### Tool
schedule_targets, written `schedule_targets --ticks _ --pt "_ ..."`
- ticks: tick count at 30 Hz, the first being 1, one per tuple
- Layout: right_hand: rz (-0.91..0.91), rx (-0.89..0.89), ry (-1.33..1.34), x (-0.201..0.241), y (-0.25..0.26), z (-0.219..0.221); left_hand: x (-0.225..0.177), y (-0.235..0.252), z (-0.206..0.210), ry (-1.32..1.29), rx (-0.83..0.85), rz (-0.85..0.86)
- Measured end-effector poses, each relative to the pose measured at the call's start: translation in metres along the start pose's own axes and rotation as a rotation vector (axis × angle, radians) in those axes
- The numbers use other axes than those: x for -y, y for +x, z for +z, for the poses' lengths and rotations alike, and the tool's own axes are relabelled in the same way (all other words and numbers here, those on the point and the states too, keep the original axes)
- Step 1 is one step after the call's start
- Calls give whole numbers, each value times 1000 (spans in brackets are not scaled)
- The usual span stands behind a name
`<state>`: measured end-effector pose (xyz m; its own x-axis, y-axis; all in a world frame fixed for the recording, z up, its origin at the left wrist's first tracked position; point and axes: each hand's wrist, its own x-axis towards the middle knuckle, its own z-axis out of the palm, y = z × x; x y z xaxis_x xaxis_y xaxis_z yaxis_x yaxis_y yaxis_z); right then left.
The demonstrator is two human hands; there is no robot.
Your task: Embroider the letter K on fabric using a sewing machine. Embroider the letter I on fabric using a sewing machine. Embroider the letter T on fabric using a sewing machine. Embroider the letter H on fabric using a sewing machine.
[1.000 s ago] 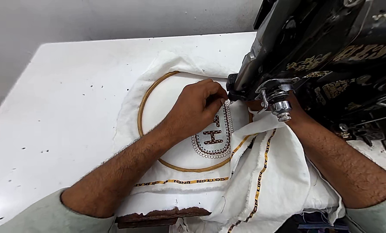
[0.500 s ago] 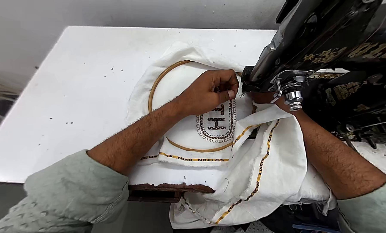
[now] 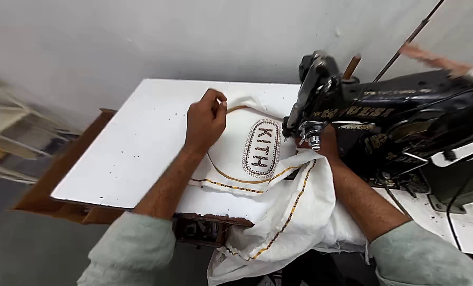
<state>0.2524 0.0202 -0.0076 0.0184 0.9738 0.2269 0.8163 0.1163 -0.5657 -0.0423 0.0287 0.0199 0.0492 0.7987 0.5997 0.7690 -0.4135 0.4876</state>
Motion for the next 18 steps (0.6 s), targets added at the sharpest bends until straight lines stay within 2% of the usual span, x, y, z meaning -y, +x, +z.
schedule_targets --ticks 3,6,8,9,11,13,15,18 --pt "1 92 -113 8 -5 -16 -66 -86 -19 -117 50 -36" --pt "-59 167 -274 7 -2 -21 -116 -204 -11 -163 172 94" --pt "-20 213 -343 7 -1 -20 -129 -263 0 10 266 170" --pt "44 260 -368 12 -2 -23 -130 -285 6 110 313 139" --pt "139 318 -415 20 -10 -27 -126 -320 13 260 407 -70" --pt "55 211 -456 15 -34 -25 -117 -341 19 357 469 -317" --pt "-59 83 -444 4 -59 -23 -103 -357 26 417 474 -435" --pt "-110 70 -424 1 -93 -33 -98 -352 16 261 511 -630"
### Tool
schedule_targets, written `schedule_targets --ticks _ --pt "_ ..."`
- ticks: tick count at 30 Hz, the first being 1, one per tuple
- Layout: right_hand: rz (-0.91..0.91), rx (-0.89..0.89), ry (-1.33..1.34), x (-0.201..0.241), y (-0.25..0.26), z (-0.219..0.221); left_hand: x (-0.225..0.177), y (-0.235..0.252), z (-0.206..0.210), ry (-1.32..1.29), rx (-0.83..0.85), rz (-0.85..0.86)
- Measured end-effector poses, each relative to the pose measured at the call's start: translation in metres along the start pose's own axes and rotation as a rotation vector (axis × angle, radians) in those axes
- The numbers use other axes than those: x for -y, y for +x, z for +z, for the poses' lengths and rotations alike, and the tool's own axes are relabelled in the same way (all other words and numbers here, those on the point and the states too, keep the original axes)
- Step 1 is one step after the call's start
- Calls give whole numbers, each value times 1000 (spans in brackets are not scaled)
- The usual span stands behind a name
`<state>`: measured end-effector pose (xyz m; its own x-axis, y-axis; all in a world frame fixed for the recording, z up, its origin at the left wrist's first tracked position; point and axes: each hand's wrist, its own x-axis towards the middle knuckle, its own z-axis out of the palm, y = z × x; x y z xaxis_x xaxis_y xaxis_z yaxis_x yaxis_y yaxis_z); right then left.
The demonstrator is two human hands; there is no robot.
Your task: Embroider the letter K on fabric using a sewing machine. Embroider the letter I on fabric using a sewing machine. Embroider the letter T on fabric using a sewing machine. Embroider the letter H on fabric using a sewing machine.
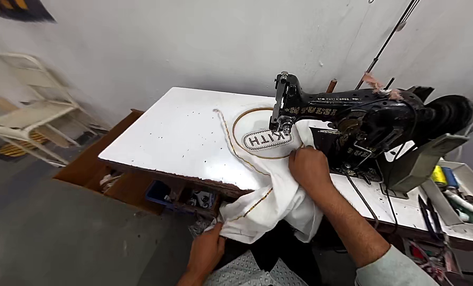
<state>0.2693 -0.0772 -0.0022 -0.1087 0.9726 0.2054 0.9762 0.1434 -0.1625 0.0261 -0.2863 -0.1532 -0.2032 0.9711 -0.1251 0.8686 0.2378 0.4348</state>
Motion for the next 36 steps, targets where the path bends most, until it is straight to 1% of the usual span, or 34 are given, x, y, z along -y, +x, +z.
schedule_targets --ticks 2,4,5,6,7,8,10,11,12,13,15,17,20,21,22,25,26,27,29,30,33,36 --pt "-30 33 6 2 -25 -11 8 1 -16 -358 -64 -46" --pt "-141 62 77 -3 -43 -21 11 1 -44 -754 -248 -85" --pt "-214 81 151 -9 -48 -22 12 1 -62 -872 -372 -88" --pt "-275 100 252 -16 -49 -22 12 0 -82 -930 -498 -68" --pt "-321 79 348 -23 -49 -20 10 -1 -103 -952 -612 -35" --pt "-352 14 415 -30 -47 -19 7 -1 -123 -938 -723 7" --pt "-364 -138 419 -46 -39 -14 2 0 -157 -839 -880 105" --pt "-344 -198 393 -53 -34 -11 -2 2 -170 -760 -915 163" --pt "-317 -232 369 -60 -30 -6 -5 4 -180 -661 -909 216" --pt "-291 -231 341 -65 -29 0 -9 7 -186 -553 -858 257" --pt "-265 -186 283 -70 -32 15 -19 16 -190 -360 -687 282" --pt "-260 -203 219 -68 -41 28 -27 36 -183 -196 -502 208" --pt "-256 -243 243 -55 -62 29 -25 84 -174 91 -97 59" --pt "-278 -240 278 -49 -70 28 -23 102 -175 183 8 43" --pt "-318 -237 327 -43 -78 26 -20 120 -180 216 65 62" --pt "-445 -137 571 -29 -90 17 -6 177 -201 204 71 207" --pt "-463 -120 639 -28 -89 12 -2 196 -205 196 65 232" --pt "-462 -146 663 -30 -86 8 1 214 -208 201 50 242" --pt "-403 -260 576 -39 -74 6 4 244 -209 215 -11 207" --pt "-352 -286 506 -46 -69 8 4 255 -208 199 -48 164" --pt "-259 -254 341 -58 -65 20 2 290 -203 120 -178 81" --pt "-288 -190 295 -36 -86 17 0 331 -198 74 -313 -5"
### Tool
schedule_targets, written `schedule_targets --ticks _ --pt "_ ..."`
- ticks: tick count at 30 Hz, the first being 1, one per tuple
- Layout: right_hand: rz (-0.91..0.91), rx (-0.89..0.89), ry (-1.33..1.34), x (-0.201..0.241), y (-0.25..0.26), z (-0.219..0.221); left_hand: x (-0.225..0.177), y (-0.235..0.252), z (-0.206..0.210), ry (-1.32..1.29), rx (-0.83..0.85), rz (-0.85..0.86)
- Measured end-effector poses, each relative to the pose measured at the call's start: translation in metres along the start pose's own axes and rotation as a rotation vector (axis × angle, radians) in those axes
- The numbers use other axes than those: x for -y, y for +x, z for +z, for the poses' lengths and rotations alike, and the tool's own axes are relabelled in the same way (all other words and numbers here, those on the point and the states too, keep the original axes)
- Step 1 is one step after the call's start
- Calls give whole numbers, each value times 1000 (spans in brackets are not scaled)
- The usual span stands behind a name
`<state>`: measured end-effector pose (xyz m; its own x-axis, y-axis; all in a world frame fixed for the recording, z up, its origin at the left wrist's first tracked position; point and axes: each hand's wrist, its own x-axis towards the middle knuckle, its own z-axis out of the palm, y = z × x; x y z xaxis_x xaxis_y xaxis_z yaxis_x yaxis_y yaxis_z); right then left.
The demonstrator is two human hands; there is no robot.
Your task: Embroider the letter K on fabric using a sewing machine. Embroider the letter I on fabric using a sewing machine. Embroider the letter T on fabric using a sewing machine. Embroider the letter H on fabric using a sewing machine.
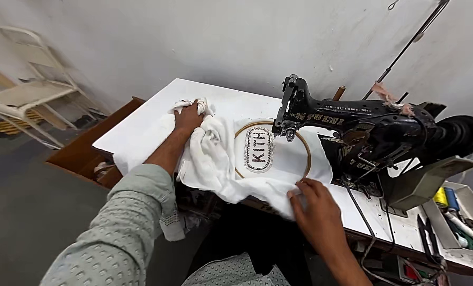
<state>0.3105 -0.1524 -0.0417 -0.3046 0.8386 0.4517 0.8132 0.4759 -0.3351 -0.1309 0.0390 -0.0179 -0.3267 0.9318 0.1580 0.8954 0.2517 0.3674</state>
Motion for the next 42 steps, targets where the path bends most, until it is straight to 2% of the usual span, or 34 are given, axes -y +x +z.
schedule_targets --ticks 3,5,6,9,11,14,15,17,19,22,28,32,35,39,42 --pt "-108 122 219 38 -10 -4 -17 25 7 -26 -109 -127" --pt "-136 193 428 44 -5 -6 -26 33 10 -93 -200 -131" --pt "-152 175 417 39 1 -7 -30 35 11 -160 -250 -104" --pt "-202 29 114 8 20 -7 -46 18 3 -363 -336 59" --pt "-187 -13 31 -15 25 -1 -64 -27 -14 -313 -228 250" --pt "-131 -30 31 -31 21 11 -69 -122 -24 11 -25 483" --pt "-120 -41 21 -30 20 12 -60 -143 -23 126 19 475" --pt "-113 -43 -1 -26 21 13 -33 -154 -19 203 42 332" --pt "-132 -49 -20 -24 21 13 -5 -129 -20 175 63 159" --pt "-202 -54 -28 -24 19 13 11 -70 -20 159 103 49" --pt "-271 -34 160 7 6 17 -38 33 14 169 154 200" --pt "-356 42 366 36 8 17 -86 60 40 133 170 299" --pt "-405 46 306 30 29 12 -108 67 53 126 169 373" --pt "-238 66 1 -9 90 6 -110 67 54 73 152 405" --pt "-29 277 -96 -27 150 4 -111 68 52 -2 111 434"
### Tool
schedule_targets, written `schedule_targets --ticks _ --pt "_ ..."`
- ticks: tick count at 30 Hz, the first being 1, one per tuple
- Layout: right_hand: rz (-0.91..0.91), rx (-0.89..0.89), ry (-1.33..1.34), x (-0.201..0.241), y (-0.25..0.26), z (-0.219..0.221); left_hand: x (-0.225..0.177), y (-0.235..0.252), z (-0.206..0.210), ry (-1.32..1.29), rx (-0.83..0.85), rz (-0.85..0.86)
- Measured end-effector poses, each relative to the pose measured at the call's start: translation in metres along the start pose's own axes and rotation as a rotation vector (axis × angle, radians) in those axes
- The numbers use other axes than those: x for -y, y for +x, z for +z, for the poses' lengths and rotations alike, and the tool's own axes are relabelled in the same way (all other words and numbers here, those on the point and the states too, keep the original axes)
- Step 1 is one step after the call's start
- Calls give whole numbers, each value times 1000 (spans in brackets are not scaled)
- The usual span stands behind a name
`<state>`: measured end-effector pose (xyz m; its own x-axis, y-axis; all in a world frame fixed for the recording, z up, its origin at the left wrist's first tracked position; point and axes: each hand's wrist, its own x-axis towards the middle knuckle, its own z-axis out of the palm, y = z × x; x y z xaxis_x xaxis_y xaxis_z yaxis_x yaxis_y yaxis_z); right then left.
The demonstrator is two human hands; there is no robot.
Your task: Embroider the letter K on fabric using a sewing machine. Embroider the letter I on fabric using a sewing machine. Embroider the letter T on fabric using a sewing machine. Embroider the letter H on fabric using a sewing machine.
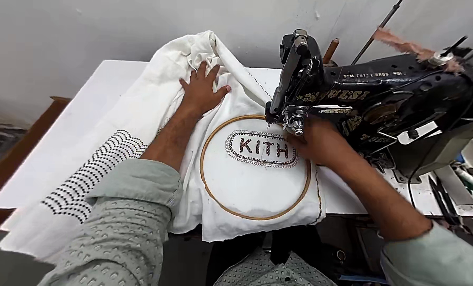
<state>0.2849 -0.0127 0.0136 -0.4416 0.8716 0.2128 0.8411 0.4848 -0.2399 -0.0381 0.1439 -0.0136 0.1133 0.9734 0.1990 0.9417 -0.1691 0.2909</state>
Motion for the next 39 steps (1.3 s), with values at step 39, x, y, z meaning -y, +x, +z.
schedule_targets --ticks 39 --pt "464 -210 158 -15 64 19 -97 -57 -9 -664 540 582"
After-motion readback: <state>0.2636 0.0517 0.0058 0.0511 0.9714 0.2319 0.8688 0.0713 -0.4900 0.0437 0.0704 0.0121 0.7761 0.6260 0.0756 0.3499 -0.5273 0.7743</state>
